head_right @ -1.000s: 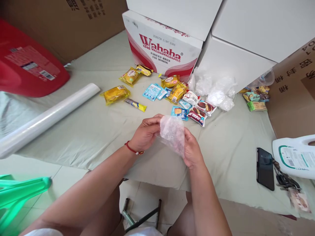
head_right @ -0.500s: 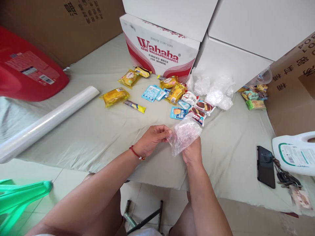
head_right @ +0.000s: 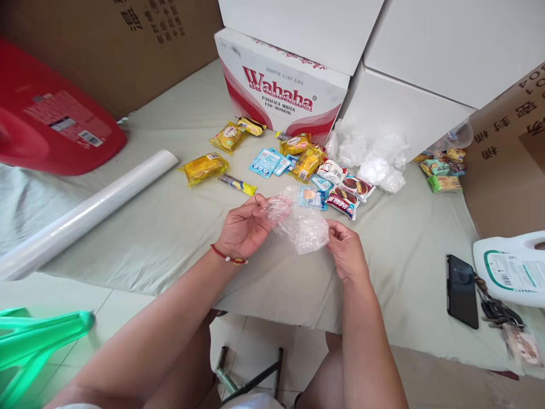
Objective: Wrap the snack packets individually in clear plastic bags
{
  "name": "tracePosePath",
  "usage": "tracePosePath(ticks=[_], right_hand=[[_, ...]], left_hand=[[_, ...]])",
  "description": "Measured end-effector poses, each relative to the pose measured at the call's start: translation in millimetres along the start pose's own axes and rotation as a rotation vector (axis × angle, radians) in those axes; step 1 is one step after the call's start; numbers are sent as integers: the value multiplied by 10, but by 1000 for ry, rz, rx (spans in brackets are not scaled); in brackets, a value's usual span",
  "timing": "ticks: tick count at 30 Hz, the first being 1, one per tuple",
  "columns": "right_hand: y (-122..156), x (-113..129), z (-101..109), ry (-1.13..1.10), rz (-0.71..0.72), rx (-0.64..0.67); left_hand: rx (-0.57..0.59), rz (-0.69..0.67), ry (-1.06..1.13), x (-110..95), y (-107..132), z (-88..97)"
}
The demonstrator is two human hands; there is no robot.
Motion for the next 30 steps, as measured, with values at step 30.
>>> tracePosePath(ticks=[30], right_hand=[[76, 92, 284, 124, 63, -376]], left_hand=[[-402, -48, -738, -142, -33, 279]])
Point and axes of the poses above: each hand's wrist, its own y-axis away from the middle knuckle, its own z-axis out of the back of the hand, x = y × z, the point moved 1 cm from there along -y, towards the middle knuckle, and after that the axes turned 11 degrees about x, right-handed, at the moved point
